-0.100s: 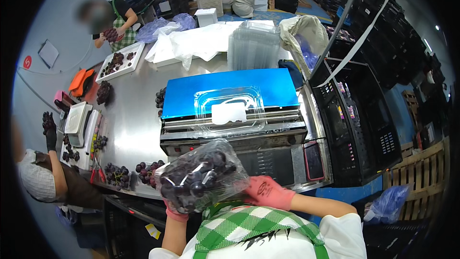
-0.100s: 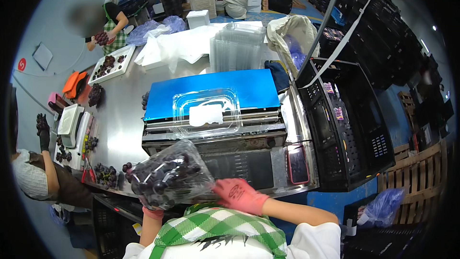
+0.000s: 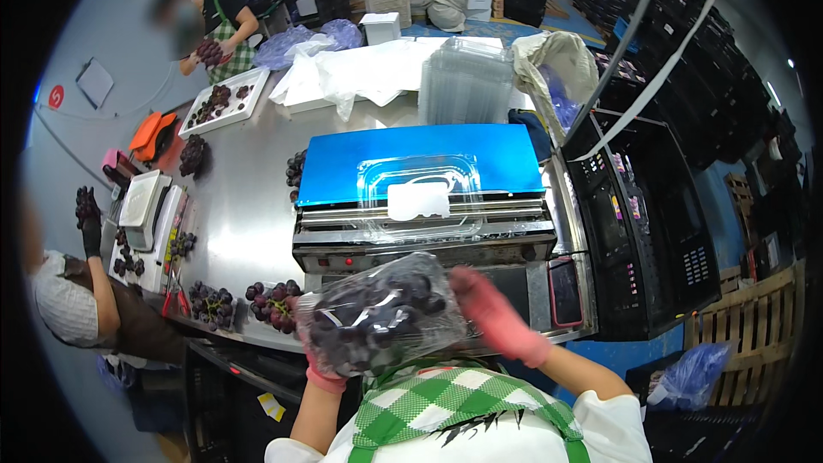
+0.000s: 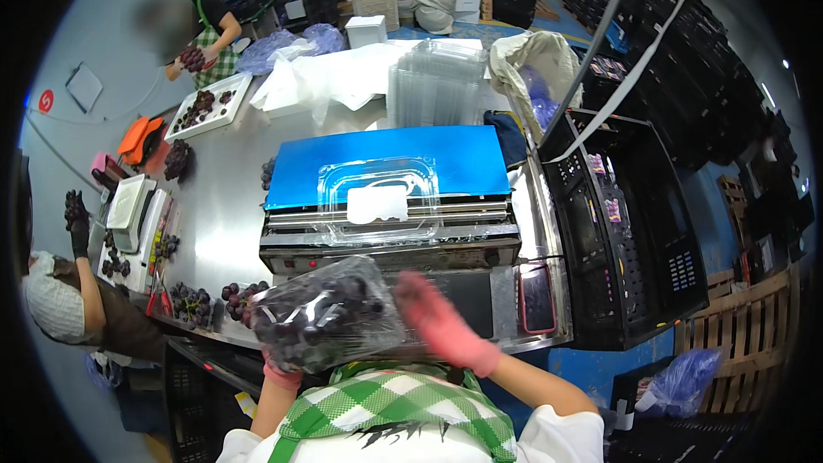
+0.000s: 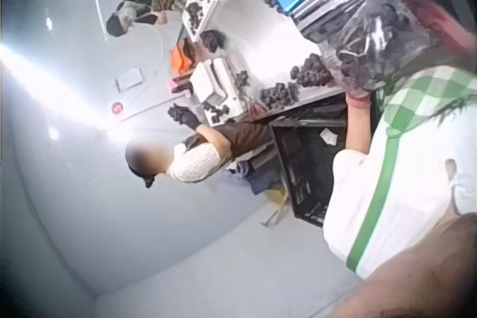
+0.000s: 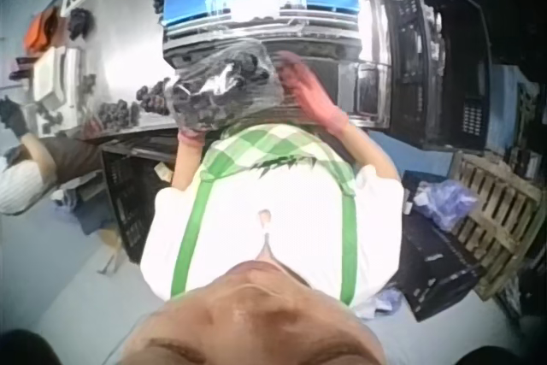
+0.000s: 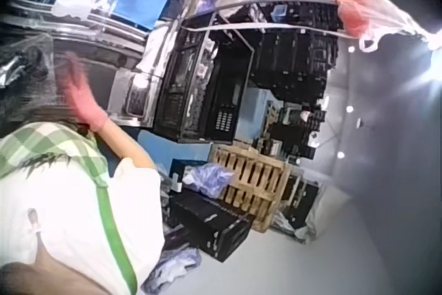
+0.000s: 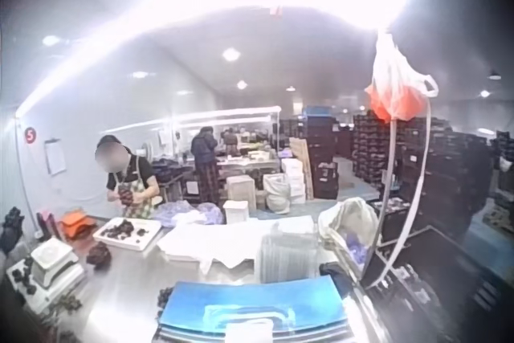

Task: The person places grape bunches into clear plastic containers, seals them with a vacuum sealer, and stacks the finished packages in a crate. The person also uses shears to trim grape stems and handles empty containers and trays during the process.

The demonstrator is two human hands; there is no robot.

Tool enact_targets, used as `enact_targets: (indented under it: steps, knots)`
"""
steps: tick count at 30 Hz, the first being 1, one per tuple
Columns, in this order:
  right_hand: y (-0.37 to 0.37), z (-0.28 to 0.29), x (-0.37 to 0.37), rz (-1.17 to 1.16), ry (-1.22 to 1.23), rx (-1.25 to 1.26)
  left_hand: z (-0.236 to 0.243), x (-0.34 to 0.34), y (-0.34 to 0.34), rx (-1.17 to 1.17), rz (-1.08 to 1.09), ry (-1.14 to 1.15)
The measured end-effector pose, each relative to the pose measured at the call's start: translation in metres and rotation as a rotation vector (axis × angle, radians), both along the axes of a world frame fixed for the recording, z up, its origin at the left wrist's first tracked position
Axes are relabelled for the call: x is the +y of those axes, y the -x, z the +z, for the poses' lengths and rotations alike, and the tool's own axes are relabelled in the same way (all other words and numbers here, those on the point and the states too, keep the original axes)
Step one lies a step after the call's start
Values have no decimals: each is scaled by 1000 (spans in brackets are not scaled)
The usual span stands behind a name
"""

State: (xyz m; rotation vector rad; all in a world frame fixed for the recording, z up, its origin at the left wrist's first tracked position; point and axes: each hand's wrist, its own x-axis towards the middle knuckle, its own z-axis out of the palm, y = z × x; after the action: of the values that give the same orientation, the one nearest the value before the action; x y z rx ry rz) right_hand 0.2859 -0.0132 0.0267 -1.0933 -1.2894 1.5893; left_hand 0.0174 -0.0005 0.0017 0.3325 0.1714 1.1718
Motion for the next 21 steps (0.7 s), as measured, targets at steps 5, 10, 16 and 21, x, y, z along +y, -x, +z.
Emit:
enact_targets:
  steps: [5,10,16,21]
  knots:
    - [-4,32,0,-155,92,279,16,13,-30,-57,-132,287]
    - [-16,35,-1,-304,178,310,13,30,-30,1013,306,194]
    - [-13,0,-2,-433,205,61,13,47,-17,1335,175,18]
    - [-15,3,7,-296,-13,-314,39,60,-21,1587,-108,27]
